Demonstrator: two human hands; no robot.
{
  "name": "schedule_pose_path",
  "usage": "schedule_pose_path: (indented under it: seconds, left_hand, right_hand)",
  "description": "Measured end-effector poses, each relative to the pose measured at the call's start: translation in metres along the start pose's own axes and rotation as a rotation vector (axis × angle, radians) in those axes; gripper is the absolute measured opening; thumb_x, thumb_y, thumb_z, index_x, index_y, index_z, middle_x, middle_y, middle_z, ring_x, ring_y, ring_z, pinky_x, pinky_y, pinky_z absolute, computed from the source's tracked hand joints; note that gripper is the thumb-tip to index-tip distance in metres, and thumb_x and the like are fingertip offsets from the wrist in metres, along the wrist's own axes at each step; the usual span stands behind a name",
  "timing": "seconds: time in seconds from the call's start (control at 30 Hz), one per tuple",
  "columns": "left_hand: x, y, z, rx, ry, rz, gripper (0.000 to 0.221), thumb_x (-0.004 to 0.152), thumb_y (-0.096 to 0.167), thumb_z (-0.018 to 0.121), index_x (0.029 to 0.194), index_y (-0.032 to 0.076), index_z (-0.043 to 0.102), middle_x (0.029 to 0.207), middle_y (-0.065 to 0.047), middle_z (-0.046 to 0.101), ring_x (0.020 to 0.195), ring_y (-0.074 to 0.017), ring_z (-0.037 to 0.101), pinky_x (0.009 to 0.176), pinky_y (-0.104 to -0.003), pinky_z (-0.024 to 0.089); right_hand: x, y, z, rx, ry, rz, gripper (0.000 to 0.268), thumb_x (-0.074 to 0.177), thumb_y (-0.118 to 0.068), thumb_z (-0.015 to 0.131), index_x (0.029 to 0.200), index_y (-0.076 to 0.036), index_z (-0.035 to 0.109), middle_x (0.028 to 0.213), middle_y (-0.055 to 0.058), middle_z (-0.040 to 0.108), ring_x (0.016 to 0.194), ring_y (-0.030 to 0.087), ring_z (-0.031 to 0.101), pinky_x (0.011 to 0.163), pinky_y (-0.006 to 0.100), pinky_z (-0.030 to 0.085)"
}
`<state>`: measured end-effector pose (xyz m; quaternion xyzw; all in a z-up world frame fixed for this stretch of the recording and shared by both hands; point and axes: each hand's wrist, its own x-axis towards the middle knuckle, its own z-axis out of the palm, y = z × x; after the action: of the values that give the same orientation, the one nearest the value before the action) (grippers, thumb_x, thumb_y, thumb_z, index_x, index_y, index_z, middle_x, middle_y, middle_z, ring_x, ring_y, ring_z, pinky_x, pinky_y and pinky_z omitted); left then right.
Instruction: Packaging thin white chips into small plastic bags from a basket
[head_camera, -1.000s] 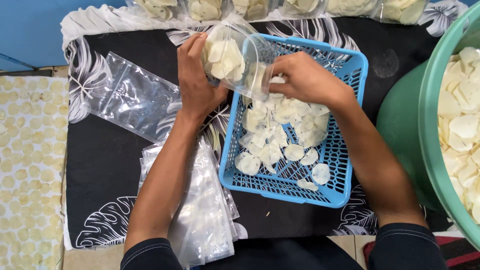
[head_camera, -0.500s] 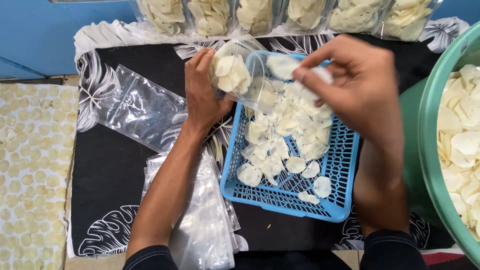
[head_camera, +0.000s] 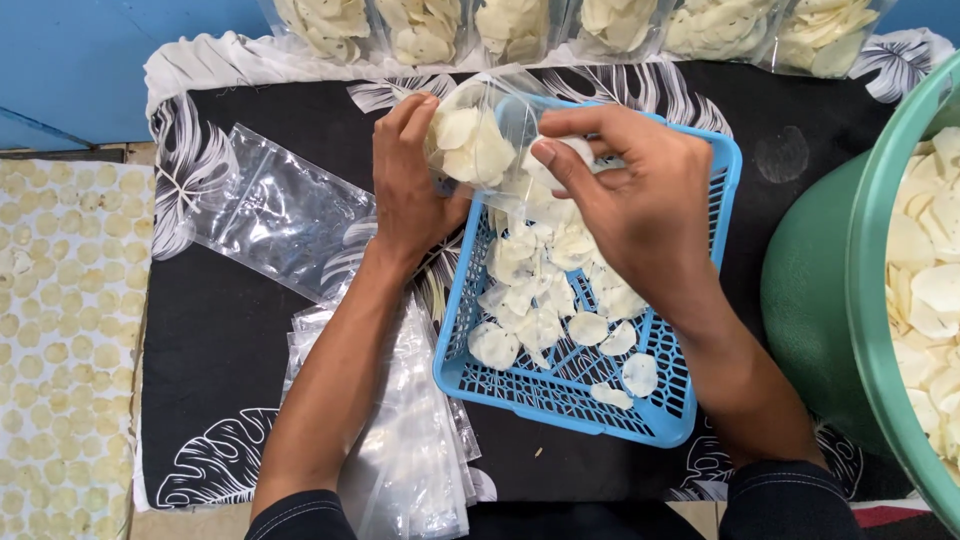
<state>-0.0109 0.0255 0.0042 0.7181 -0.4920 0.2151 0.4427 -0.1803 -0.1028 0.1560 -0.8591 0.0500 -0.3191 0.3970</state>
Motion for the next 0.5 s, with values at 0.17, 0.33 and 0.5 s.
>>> schedule_pose_path:
  seconds: [0.17,0.33,0.5]
  left_hand:
    - [-0.001,0.000,-0.001,-0.014,-0.014,-0.017,0.077,0.084,0.018,0.084,0.145,0.005,0.039,0.143,-0.017,0.049,0.126,-0.0362,0.055,0.110,-0.048,0.048]
    - [-0.003,-0.002,0.001,-0.022,-0.024,-0.033,0.079,0.082,0.016,0.084,0.147,0.005,0.038,0.145,-0.017,0.048,0.127,-0.0367,0.054,0.111,-0.048,0.048]
    - [0.003,0.004,0.000,-0.093,0.018,-0.073,0.076,0.084,0.020,0.084,0.142,0.002,0.037,0.140,-0.020,0.047,0.130,-0.0380,0.052,0.114,-0.050,0.048]
  right_hand:
    - [-0.002,-0.002,-0.005,-0.097,-0.179,-0.038,0.035,0.094,0.012,0.063,0.129,0.010,0.061,0.139,0.032,0.063,0.072,0.023,0.066,0.058,0.032,0.054]
    - [-0.001,0.000,-0.009,-0.015,-0.280,-0.018,0.041,0.095,0.019,0.051,0.134,0.008,0.054,0.151,0.027,0.053,0.059,0.011,0.059,0.076,0.031,0.068]
    - [0.002,-0.007,-0.014,0.025,-0.232,-0.137,0.039,0.093,0.023,0.052,0.130,0.014,0.058,0.148,0.029,0.054,0.119,0.033,0.072,0.090,0.034,0.067]
